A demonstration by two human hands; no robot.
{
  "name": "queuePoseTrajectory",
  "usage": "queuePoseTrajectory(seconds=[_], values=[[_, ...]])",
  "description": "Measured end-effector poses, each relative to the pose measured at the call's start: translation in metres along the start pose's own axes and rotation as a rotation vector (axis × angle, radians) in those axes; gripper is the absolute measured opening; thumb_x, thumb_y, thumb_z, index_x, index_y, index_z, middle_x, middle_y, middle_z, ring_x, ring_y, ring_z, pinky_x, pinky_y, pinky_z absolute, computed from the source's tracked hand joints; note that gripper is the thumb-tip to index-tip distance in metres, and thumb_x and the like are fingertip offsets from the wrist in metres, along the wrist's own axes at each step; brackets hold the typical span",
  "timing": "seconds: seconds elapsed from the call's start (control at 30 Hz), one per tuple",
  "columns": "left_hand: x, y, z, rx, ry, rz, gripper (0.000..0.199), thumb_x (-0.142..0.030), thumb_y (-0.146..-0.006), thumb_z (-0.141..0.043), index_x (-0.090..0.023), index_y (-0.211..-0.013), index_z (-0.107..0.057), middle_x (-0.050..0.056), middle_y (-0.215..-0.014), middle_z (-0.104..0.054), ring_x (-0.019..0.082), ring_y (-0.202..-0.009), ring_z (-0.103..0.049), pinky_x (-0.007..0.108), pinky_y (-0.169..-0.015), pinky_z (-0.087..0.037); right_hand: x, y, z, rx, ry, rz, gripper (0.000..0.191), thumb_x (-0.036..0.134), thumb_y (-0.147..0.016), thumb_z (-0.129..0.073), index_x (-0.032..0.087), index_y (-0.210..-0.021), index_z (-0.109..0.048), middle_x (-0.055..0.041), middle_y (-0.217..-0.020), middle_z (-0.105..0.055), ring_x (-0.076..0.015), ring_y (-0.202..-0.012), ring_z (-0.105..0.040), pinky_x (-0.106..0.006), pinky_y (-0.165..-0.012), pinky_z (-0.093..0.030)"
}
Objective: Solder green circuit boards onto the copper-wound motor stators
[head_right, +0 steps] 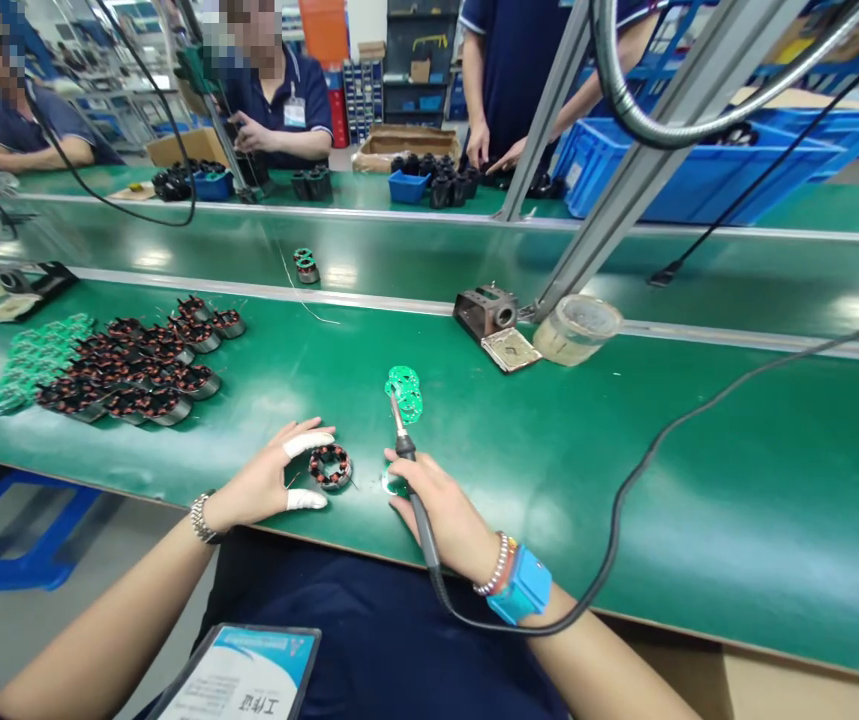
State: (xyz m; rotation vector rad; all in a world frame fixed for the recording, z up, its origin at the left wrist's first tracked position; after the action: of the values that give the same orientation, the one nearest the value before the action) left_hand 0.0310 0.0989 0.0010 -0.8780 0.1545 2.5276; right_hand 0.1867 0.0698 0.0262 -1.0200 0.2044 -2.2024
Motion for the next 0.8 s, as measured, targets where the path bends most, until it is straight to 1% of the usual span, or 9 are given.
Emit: queuePoseTrajectory(seconds=[0.1, 0.2, 0.37, 0.47, 0.5, 0.57, 0.63, 0.7, 0.8], values=[[0.000, -0.002, -0.002, -0.078, 0.080, 0.065, 0.053, -0.036, -0.061, -0.073, -0.020, -0.108, -0.053, 0.012, -0.123, -0.054, 0.029, -0.121, -0.043, 0.052, -0.103, -0.028, 0.003, -0.002, -0.002, -0.067, -0.013, -0.057, 0.024, 0.012, -0.080, -0.051, 0.021, -0.102, -0.044, -0.0081, -0.091, -0.061, -0.0183, -0.081, -0.061, -0.032, -0.072, -0.052], [-0.003, 0.000, -0.008, -0.120, 0.130, 0.109, 0.048, -0.034, -0.061, -0.072, -0.018, -0.103, -0.053, 0.014, -0.120, -0.055, 0.029, -0.116, -0.048, 0.049, -0.098, -0.037, 0.007, -0.006, -0.011, -0.069, -0.022, -0.069, 0.025, 0.008, -0.076, -0.052, 0.021, -0.097, -0.044, -0.0046, -0.082, -0.058, -0.0168, -0.073, -0.058, -0.029, -0.067, -0.051], [-0.016, 0.007, -0.012, -0.113, 0.071, 0.043, 0.050, -0.031, -0.064, -0.071, -0.020, -0.108, -0.049, 0.010, -0.113, -0.060, 0.026, -0.116, -0.049, 0.051, -0.105, -0.027, 0.008, -0.013, -0.019, -0.077, 0.015, -0.045, 0.027, 0.005, -0.078, -0.047, 0.020, -0.100, -0.043, -0.0030, -0.078, -0.055, -0.0156, -0.069, -0.055, -0.028, -0.063, -0.048], [-0.011, 0.026, 0.001, -0.189, -0.013, -0.018, 0.062, -0.033, -0.066, -0.069, -0.021, -0.120, -0.042, 0.011, -0.120, -0.056, 0.026, -0.115, -0.050, 0.051, -0.104, -0.030, 0.011, -0.013, -0.020, -0.068, 0.047, -0.009, 0.021, 0.008, -0.082, -0.043, 0.020, -0.100, -0.043, -0.0024, -0.074, -0.054, -0.0149, -0.065, -0.052, -0.027, -0.061, -0.047], [-0.008, 0.035, 0.009, -0.245, -0.048, -0.049, 0.059, -0.033, -0.068, -0.068, -0.021, -0.119, -0.043, 0.011, -0.119, -0.057, 0.026, -0.113, -0.052, 0.050, -0.103, -0.031, 0.012, -0.013, -0.019, -0.073, 0.054, 0.004, 0.020, 0.008, -0.083, -0.042, 0.020, -0.099, -0.044, -0.0025, -0.074, -0.055, -0.0148, -0.064, -0.051, -0.027, -0.060, -0.046], [-0.005, 0.052, 0.023, -0.357, -0.121, -0.110, 0.035, -0.029, -0.074, -0.062, -0.022, -0.107, -0.052, 0.007, -0.104, -0.065, 0.023, -0.104, -0.058, 0.048, -0.101, -0.035, 0.015, -0.011, -0.018, -0.085, 0.069, 0.026, 0.018, 0.009, -0.084, -0.041, 0.019, -0.099, -0.044, -0.0028, -0.073, -0.055, -0.0150, -0.064, -0.050, -0.027, -0.060, -0.045], [-0.002, 0.056, 0.021, -0.321, -0.232, -0.108, 0.025, -0.031, -0.077, -0.059, -0.021, -0.101, -0.056, 0.008, -0.102, -0.066, 0.025, -0.108, -0.055, 0.051, -0.100, -0.034, 0.017, -0.010, -0.018, -0.093, 0.098, 0.051, 0.018, 0.009, -0.085, -0.041, 0.018, -0.099, -0.045, -0.0032, -0.073, -0.055, -0.0154, -0.064, -0.050, -0.027, -0.060, -0.045], [-0.001, 0.047, 0.008, -0.190, -0.324, -0.065, 0.044, -0.041, -0.075, -0.060, -0.019, -0.112, -0.053, 0.012, -0.120, -0.057, 0.031, -0.121, -0.042, 0.054, -0.101, -0.031, 0.019, -0.009, -0.017, -0.105, 0.135, 0.075, 0.017, 0.009, -0.085, -0.041, 0.018, -0.099, -0.046, -0.0035, -0.072, -0.056, -0.0158, -0.064, -0.049, -0.028, -0.059, -0.044], [-0.007, 0.024, -0.010, -0.051, -0.308, -0.016, 0.077, -0.054, -0.068, -0.061, -0.016, -0.131, -0.036, 0.016, -0.139, -0.035, 0.034, -0.131, -0.023, 0.055, -0.103, -0.025, 0.020, -0.009, -0.016, -0.119, 0.166, 0.087, 0.017, 0.010, -0.085, -0.042, 0.018, -0.098, -0.047, -0.0039, -0.071, -0.056, -0.0164, -0.063, -0.049, -0.028, -0.058, -0.044]])
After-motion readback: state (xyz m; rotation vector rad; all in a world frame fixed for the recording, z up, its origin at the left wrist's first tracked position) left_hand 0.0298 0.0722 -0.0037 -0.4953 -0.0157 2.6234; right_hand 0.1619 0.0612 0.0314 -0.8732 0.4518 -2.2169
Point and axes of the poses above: each hand's wrist, its own y-axis away from the middle knuckle, its own z-axis out of the back of the hand, x = y × z, the point moved 10 cm from there along -y, towards the middle knuckle
